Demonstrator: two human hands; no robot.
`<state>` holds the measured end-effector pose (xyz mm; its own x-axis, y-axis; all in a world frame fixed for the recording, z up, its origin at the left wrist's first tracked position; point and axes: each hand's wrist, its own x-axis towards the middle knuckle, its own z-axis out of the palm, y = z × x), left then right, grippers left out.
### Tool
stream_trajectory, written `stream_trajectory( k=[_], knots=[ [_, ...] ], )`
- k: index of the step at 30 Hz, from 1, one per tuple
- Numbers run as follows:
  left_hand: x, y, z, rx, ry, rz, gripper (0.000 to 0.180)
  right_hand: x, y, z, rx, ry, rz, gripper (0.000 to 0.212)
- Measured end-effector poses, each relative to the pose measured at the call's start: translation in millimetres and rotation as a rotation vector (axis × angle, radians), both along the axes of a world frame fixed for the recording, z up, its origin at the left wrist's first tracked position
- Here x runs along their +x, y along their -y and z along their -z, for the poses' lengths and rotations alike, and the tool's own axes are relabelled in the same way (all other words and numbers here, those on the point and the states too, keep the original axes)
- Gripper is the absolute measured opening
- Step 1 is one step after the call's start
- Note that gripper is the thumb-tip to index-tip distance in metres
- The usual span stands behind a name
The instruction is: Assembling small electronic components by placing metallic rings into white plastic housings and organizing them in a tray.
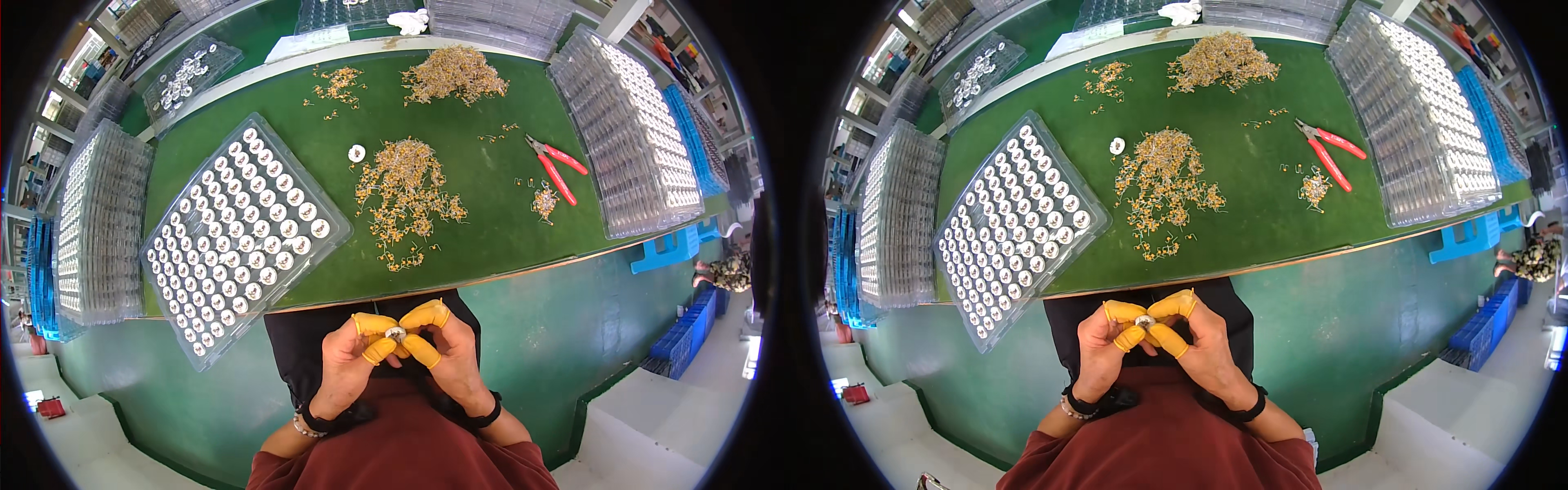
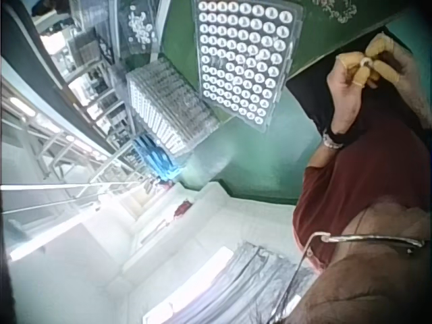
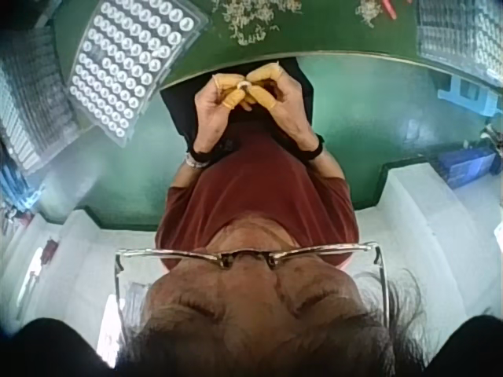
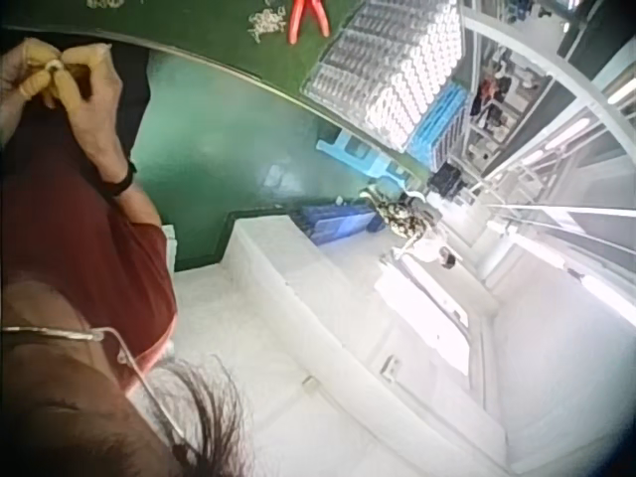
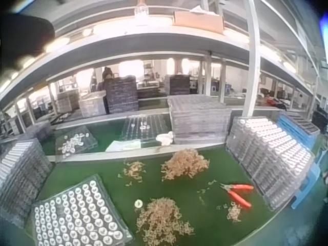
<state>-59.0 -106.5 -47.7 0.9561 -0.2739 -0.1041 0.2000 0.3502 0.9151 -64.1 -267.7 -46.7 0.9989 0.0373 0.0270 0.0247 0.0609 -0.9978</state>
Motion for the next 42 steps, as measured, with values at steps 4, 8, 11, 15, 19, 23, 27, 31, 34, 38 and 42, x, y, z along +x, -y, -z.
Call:
stream_trajectory(
  k=[4, 8, 11, 15, 19, 23, 27, 31, 34, 38, 42],
  knots=[
    [-0.8, -1.6, -2.2, -0.061, -0.029, 0.017, 0.018, -1.6, 1.1, -5.0, -0.005, -0.031, -0.036, 0.019],
    [-2.0, -1.2, -3.6, -0.040, -0.002, 0.020, 0.019, -0.5, -6.1, -4.9, -0.093, 0.077, 0.072, 0.018],
    [-2.4, -0.1, -6.3, -0.029, -0.006, 0.015, 0.020, -2.0, -7.1, -5.2, -0.165, 0.097, 0.105, 0.019],
    [-2.9, 0.7, -7.7, 0.013, 0.003, 0.014, 0.020, -3.9, -11.4, -6.0, -0.217, 0.139, 0.129, 0.022],
    [-3.8, 3.4, -8.9, 0.074, -0.019, -0.041, 0.014, -4.8, -15.7, -5.6, -0.267, 0.180, 0.155, 0.024],
    [-3.3, 2.4, -6.9, 0.084, -0.005, -0.038, 0.015, -4.4, -15.8, -9.3, -0.316, 0.239, 0.151, 0.024],
    [-0.6, 0.6, -12.4, 0.070, -0.032, -0.015, 0.014, -2.5, -8.3, -12.1, -0.314, 0.282, 0.094, 0.024],
    [2.5, -3.2, -14.3, 0.080, -0.084, 0.038, 0.014, 1.3, -1.2, -16.8, -0.283, 0.258, -0.024, 0.024],
    [4.2, -4.8, -15.4, 0.091, -0.087, 0.070, 0.014, 4.7, 4.5, -17.9, -0.299, 0.287, -0.097, 0.026],
    [6.8, -6.8, -17.8, 0.105, -0.105, 0.109, 0.015, 8.5, 10.8, -16.6, -0.336, 0.339, -0.204, 0.028],
    [7.4, -6.6, -16.2, 0.074, -0.109, 0.126, 0.015, 14.4, 15.6, -15.9, -0.303, 0.345, -0.247, 0.025]
  ],
)
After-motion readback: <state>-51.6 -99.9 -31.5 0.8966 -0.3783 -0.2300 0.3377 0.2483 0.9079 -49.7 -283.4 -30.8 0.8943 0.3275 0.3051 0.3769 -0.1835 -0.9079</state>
